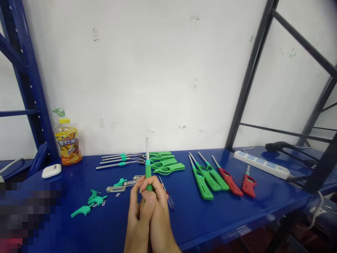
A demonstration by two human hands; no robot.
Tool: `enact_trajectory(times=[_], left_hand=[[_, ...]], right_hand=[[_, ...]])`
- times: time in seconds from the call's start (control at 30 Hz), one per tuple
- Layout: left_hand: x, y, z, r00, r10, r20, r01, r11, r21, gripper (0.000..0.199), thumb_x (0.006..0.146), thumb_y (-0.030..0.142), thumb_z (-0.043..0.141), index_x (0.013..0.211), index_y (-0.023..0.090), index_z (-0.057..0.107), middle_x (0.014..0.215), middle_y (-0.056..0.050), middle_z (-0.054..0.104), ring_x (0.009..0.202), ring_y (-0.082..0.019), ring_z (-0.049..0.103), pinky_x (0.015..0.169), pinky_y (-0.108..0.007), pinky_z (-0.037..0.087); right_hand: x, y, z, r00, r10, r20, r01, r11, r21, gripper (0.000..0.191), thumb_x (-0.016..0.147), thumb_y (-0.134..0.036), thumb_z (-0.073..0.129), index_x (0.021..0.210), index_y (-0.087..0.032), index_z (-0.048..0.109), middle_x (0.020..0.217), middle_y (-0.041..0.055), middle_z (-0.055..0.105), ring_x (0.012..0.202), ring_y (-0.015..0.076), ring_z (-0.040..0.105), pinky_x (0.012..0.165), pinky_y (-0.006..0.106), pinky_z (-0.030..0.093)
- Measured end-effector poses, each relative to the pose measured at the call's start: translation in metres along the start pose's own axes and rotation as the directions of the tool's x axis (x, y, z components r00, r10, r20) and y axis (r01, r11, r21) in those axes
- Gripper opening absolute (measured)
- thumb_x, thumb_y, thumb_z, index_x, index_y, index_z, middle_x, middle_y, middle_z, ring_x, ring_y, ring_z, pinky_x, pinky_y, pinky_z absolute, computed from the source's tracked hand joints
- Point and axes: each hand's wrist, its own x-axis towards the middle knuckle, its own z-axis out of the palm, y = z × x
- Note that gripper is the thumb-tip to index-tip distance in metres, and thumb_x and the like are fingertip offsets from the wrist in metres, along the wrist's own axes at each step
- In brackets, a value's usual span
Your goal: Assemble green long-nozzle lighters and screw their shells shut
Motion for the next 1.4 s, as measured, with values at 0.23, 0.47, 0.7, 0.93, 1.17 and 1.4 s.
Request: enact_trajectory(times=[0.23,0.47,0.7,0.93,1.17,1.4], left_hand=[[0.01,-0.002,0.003,0.965,-0.089,0.245,0.106,0.993,-0.057,0.065,0.085,0.05,0.077,0.139,0.02,0.057,0.111,-0.015,0.076,0.089,-0.029,0.078,0.067,-0.033,0.058],[0.016,0.0,-0.003,0.946,-0.116,0.303,0.133,0.991,-0.035,0.029,0.082,0.037,0.074,0.101,0.02,0.061,0.084,-0.001,0.069,0.06,-0.015,0.068,0.05,-0.022,0.045],[0.01,0.0,0.001,0.942,-0.111,0.317,0.113,0.994,0.014,0.024,0.077,0.03,0.073,0.085,0.022,0.051,0.077,0.003,0.064,0.049,-0.01,0.06,0.046,-0.02,0.038],[-0.003,0.006,0.005,0.962,-0.085,0.258,0.078,0.996,0.036,0.019,0.078,0.024,0.064,0.088,0.023,0.049,0.082,0.004,0.065,0.051,-0.008,0.056,0.049,-0.019,0.037],[0.002,0.002,-0.001,0.929,-0.091,0.36,0.071,0.995,0.067,0.027,0.077,0.035,0.063,0.099,0.025,0.051,0.085,0.003,0.067,0.051,-0.011,0.06,0.045,-0.019,0.038],[0.017,0.068,0.007,0.788,0.117,0.604,-0.42,0.82,0.389,0.026,0.077,0.038,0.046,0.091,0.023,0.063,0.068,-0.003,0.067,0.05,-0.019,0.061,0.048,-0.028,0.041]], right_hand=[[0.059,-0.034,-0.087,0.954,-0.277,-0.115,0.156,0.786,-0.598,0.021,0.093,-0.034,0.048,0.097,-0.023,0.065,0.078,-0.0008,0.064,0.058,0.0165,0.055,0.059,0.028,0.043],[0.085,-0.029,-0.145,0.981,-0.168,-0.098,-0.036,0.339,-0.94,0.018,0.084,-0.016,0.057,0.084,-0.022,0.074,0.094,0.0108,0.075,0.086,0.0296,0.069,0.073,0.035,0.042],[0.082,-0.012,-0.138,0.994,-0.005,-0.108,-0.107,0.042,-0.993,0.027,0.089,-0.011,0.055,0.093,-0.021,0.08,0.097,0.0136,0.08,0.091,0.0334,0.073,0.068,0.035,0.042],[0.082,-0.01,-0.139,0.997,0.005,-0.074,-0.073,-0.084,-0.994,0.03,0.091,-0.01,0.055,0.103,-0.019,0.08,0.098,0.0149,0.081,0.108,0.0354,0.068,0.079,0.037,0.045],[0.088,-0.006,-0.144,0.998,-0.007,0.07,0.07,-0.059,-0.996,0.03,0.096,-0.013,0.053,0.115,-0.017,0.077,0.117,0.0152,0.075,0.117,0.0344,0.061,0.097,0.042,0.045],[0.102,-0.01,-0.137,0.9,0.091,0.427,0.427,0.021,-0.904,0.036,0.096,-0.015,0.061,0.13,-0.02,0.07,0.138,0.0126,0.067,0.135,0.0302,0.053,0.113,0.044,0.04]])
